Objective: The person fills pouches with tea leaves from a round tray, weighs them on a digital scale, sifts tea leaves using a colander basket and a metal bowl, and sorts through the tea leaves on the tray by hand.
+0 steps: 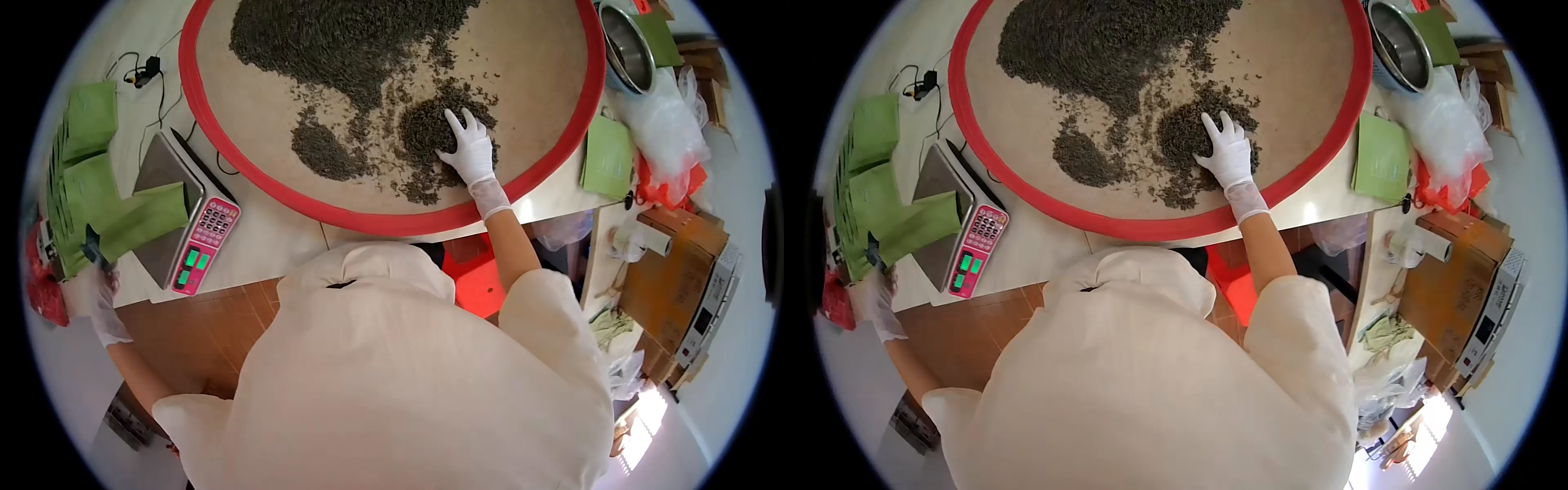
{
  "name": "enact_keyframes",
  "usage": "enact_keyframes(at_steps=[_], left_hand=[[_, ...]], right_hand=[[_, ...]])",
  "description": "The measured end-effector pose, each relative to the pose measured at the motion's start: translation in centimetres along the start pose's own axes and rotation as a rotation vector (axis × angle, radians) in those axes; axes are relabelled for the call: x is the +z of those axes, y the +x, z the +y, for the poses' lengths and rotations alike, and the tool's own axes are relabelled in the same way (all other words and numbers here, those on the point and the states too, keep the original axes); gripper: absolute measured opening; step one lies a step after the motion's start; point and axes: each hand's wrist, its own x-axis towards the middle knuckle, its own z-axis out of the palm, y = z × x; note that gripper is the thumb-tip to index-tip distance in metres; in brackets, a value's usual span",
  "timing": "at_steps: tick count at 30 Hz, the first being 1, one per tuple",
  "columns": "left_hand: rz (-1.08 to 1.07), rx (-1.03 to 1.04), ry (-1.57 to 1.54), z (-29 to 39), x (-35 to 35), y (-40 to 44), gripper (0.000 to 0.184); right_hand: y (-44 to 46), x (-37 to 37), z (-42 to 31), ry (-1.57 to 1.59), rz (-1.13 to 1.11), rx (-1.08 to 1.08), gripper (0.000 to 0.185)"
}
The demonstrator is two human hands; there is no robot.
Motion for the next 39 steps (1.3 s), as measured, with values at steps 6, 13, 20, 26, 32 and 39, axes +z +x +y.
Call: enact_keyframes(at_steps=[6, 13, 20, 26, 32, 39], left_hand=[[0.3, 0.496, 0.071, -1.8, 3.1, -6.9, 0.023], [0.327, 0.996, 0.272, 3.7, 14.3, -28.1, 0.042], [0.134, 0.993, 0.206, 5.3, 25.7, -37.5, 0.048], [-0.25, 1.091, 0.571, 7.5, 40.1, -44.1, 0.029], [-0.152, 1.407, 0.807, 6.8, 50.4, -44.1, 0.03], [-0.224, 1.343, 0.766, 6.0, 49.7, -43.9, 0.031]], right_hand=[[-1.0, 0.6, -1.4, 0.253, 0.116, 0.19, 0.054], [-0.7, -3.9, -0.1, 1.479, 0.061, 0.565, 0.024], [-0.5, -8.5, -0.4, 2.083, -0.194, 0.514, 0.032], [-1.1, -21.0, -7.6, 2.192, -0.168, 0.185, 0.034], [-0.9, -24.7, -13.7, 1.694, 0.039, 0.006, 0.031], [-1.0, -20.6, -14.0, 0.734, 0.028, -0.251, 0.042]])
